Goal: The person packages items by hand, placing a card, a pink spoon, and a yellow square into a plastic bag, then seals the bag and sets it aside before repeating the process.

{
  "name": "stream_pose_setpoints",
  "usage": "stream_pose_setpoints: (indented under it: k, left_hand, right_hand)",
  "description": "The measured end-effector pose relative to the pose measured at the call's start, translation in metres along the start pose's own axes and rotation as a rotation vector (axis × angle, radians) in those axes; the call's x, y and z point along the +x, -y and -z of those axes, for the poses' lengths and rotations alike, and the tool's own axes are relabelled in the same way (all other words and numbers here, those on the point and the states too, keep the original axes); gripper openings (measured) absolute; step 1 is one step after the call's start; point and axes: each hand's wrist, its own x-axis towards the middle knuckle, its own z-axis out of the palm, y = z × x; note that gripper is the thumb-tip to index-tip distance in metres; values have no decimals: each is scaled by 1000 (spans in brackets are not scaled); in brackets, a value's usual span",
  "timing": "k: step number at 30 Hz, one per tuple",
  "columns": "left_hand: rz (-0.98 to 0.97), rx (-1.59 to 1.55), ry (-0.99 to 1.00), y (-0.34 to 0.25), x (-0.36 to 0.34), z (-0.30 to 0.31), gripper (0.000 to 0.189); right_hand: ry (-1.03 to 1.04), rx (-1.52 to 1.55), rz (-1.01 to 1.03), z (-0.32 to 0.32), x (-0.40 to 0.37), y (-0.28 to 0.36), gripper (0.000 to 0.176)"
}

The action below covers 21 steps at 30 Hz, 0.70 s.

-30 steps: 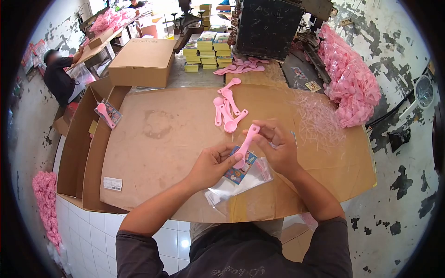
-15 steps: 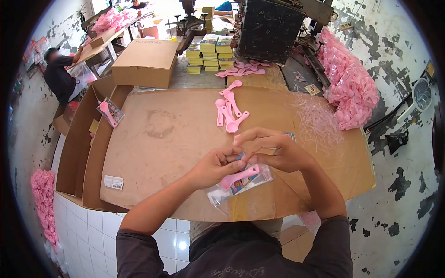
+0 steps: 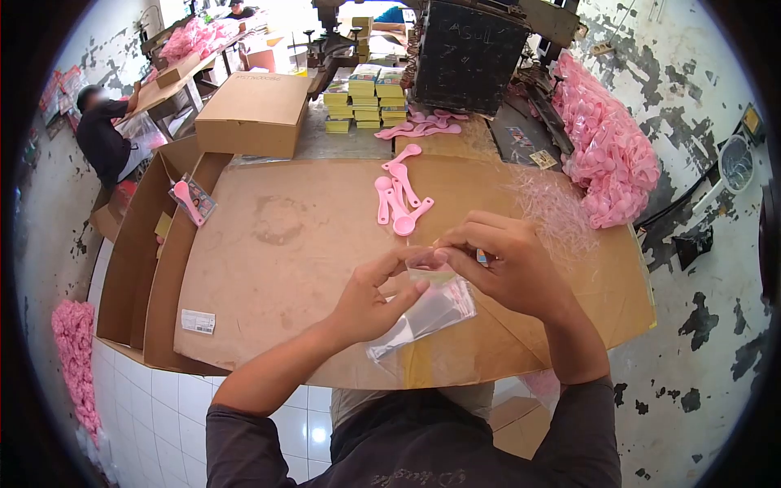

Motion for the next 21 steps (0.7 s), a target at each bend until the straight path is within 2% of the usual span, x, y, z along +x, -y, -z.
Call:
stream_pose_setpoints:
  k: [6,9,12,15,18,21]
  left_hand:
    - [260,-79,-35,-2,-2,4,21]
    - [244,-134,-54,7,-4,4,21]
    - [298,-307,-72,1,0,2,21]
    - [248,-387,-100,-2,3,0,20]
    - [226,-386,-43,-2,3,1,21]
    - [203,-435,-52,-4,2,-4,22]
  right_hand:
    - [-60,45,52,-15,-6,-8,9]
    - [-67,44,108,-18,-5,-9,10]
    - [-18,99,13,-15,-4,-2,13]
    - [-30,108,24,-17,-3,-3,13]
    - [-114,81,66,-22,-3,-8,13]
    - [-149,90,21,-23,-2,-9,14]
